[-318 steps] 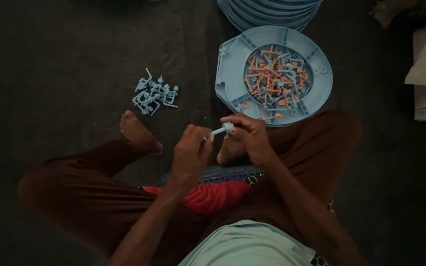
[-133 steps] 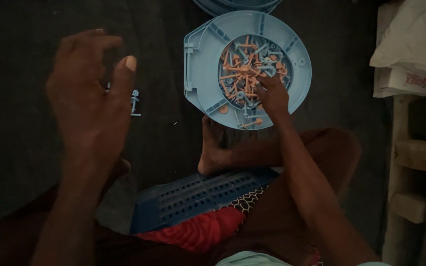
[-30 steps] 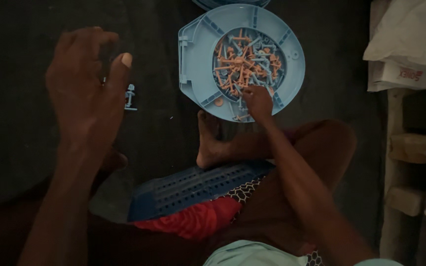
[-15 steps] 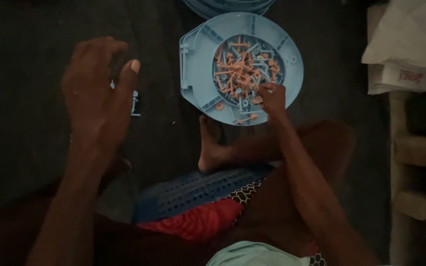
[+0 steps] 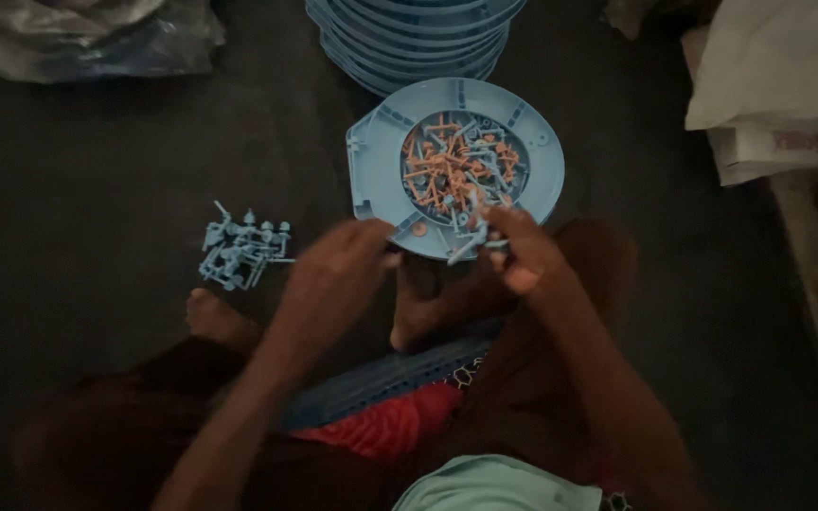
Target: The person sits on the floor and assembles small plastic components by hand. They pick up a white plastic piece and an orange piece, fit them together, and place the assembled unit into a blue plastic bin. The process is repeated continuously.
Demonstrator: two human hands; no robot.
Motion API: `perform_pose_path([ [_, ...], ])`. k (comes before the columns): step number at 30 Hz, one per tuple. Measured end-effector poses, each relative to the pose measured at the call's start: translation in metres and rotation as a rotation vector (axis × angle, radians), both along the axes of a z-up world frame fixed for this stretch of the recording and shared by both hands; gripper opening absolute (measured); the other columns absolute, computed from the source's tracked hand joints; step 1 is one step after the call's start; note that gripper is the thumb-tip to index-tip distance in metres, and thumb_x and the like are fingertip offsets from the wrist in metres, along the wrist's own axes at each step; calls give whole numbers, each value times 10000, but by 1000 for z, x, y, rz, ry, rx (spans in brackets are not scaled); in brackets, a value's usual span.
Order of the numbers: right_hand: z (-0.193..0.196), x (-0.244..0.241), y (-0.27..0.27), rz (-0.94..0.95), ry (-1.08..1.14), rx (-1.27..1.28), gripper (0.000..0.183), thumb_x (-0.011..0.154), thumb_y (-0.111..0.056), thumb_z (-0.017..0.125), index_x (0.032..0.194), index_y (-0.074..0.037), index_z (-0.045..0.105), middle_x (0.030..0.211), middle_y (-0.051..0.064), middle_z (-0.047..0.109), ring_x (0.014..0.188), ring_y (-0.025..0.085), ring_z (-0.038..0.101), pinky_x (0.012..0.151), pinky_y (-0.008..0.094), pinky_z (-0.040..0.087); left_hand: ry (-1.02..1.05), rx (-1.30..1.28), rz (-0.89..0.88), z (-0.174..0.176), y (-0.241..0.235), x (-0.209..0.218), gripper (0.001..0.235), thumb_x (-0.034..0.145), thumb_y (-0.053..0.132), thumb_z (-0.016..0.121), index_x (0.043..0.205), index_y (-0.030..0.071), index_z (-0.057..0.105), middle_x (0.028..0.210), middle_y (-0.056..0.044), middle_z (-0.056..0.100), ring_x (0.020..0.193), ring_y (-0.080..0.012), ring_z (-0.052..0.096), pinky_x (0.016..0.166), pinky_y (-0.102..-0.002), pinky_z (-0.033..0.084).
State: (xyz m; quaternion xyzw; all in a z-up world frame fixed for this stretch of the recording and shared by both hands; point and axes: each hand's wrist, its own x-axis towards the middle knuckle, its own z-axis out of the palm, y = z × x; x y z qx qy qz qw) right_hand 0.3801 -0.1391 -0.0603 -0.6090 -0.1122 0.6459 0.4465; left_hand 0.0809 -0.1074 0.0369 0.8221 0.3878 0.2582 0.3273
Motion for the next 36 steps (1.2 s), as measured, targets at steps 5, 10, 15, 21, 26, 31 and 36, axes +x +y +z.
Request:
perform_pose_path([
  [5, 35, -60, -26, 182, 258, 77, 185, 962, -179, 644, 1015, -2, 647, 834, 40, 629, 607, 76, 606, 440, 186, 446, 105, 374, -149, 6, -36, 9, 490, 887, 109, 683, 1372, 144, 624, 1389, -149, 591, 1313, -346, 547, 1073, -467, 482],
  [10, 41, -101, -43, 478, 355, 107, 272, 966, -304, 568, 938, -40, 628, 754, 69, 653, 532, 136, 630, 438, 274, 545, 278, 608, -379, -3, -60, -12, 429, 911, 162, 661, 1336, 109, 626, 1512, -134, 492, 1481, -326, 388, 1219, -512, 355],
  [15, 11, -113, -55, 603, 368, 188, 336, 1096, -333, 626, 966, -25, 596, 781, 57, 596, 581, 103, 574, 440, 221, 434, 284, 666, -441, -21, -73, -38, 374, 942, 154, 651, 1296, 34, 644, 1489, -150, 532, 1477, -313, 415, 1230, -491, 348],
  [21, 2, -97, -51, 287, 677, 167, 283, 1003, -271, 661, 1031, 5, 604, 879, 68, 620, 687, 147, 666, 555, 251, 531, -104, 307, -94, -27, -82, -51, 177, 971, 105, 702, 1106, 9, 639, 1159, -105, 693, 1212, -281, 681, 1142, -500, 505],
  [26, -12, -92, -55, 218, 732, 395, 264, 933, -68, 727, 1134, 36, 591, 1035, 127, 658, 897, 190, 706, 695, 260, 583, -194, -277, 485, -40, -94, -51, 288, 923, 171, 753, 1152, 13, 681, 951, -89, 721, 806, -196, 692, 702, -353, 563],
  [31, -35, -91, -54, 146, 697, 373, 260, 971, -3, 706, 1195, 59, 590, 1069, 155, 661, 896, 212, 715, 709, 267, 602, -436, -437, 583, -54, -86, -53, 222, 996, 155, 685, 1156, 1, 691, 858, -66, 708, 740, -114, 674, 635, -270, 541],
  [36, -46, -93, -55, 123, 683, 345, 282, 922, 5, 670, 1189, 49, 590, 1032, 172, 671, 905, 237, 729, 732, 293, 617, -470, -665, 695, -68, -82, -48, 175, 971, 145, 665, 1078, 6, 667, 857, -79, 747, 691, -113, 733, 588, -252, 607],
])
